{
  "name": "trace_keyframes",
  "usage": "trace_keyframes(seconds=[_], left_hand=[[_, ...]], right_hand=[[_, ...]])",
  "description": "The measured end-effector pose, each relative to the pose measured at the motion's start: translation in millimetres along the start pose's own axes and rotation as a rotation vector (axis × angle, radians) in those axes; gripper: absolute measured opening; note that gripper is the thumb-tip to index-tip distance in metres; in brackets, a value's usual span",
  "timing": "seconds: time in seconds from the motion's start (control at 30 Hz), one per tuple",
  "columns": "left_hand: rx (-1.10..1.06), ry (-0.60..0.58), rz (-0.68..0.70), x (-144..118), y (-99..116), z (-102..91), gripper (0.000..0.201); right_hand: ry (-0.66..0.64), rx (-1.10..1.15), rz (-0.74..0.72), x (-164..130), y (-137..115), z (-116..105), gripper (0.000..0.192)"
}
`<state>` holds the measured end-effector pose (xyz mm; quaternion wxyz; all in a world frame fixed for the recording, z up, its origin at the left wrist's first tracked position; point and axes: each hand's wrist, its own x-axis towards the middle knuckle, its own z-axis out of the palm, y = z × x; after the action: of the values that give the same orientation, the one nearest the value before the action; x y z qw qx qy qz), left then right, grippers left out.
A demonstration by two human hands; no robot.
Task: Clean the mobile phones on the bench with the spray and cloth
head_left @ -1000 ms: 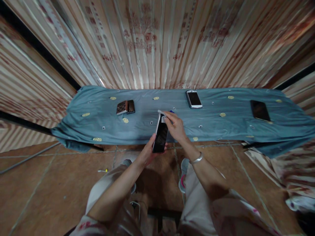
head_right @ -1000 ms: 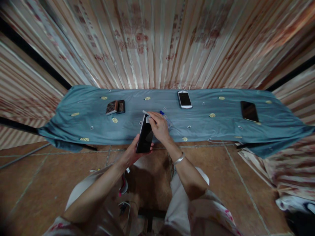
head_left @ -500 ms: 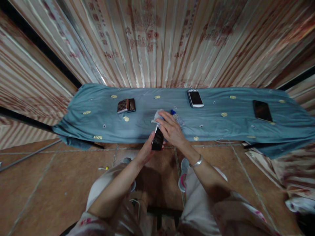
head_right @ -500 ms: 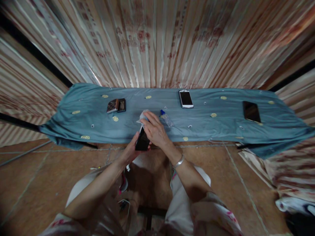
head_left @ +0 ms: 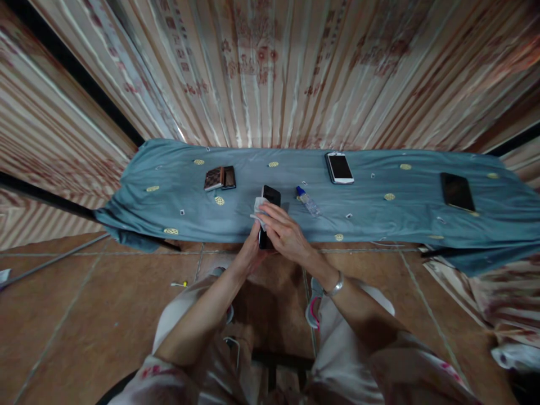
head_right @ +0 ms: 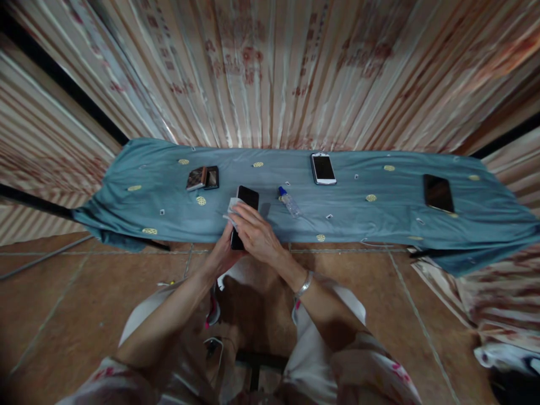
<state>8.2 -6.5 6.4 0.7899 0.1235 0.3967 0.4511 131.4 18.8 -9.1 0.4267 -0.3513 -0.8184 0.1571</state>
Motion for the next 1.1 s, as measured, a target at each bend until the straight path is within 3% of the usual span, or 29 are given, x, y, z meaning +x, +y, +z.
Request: trace_keyframes(seconds=[0.1, 0.37, 0.73, 0.93, 1.1], left_hand=[[-0.064, -0.003, 0.044, 1.9, 1.7, -1.5, 0.045], [-0.124, 0.127, 0.055, 9.2, 14.9, -8.3, 0.044], [-0.087, 0.111, 0.028, 17.8, 23.4, -20.6, 0.047], [-0.113, 0.055, 0.024, 13.3, 27.1, -12.9, 0.057], [-0.15, 0.091, 0.041, 9.7, 29.0, -6.4, 0.059]], right_hand=[[-0.009, 0.013, 0.003, -2.1, -3.2, 5.0, 0.044], [-0.052, 0.021, 0.014, -12.4, -7.8, 17.6, 0.039], [-0.016, -0.102, 0.0, -11.0, -19.4, 16.4, 0.029], [-0.072, -0.133, -0.017, -14.6, -15.5, 15.9, 0.031], [-0.096, -0.201, -0.071, -14.6, -13.4, 12.5, 0.03]])
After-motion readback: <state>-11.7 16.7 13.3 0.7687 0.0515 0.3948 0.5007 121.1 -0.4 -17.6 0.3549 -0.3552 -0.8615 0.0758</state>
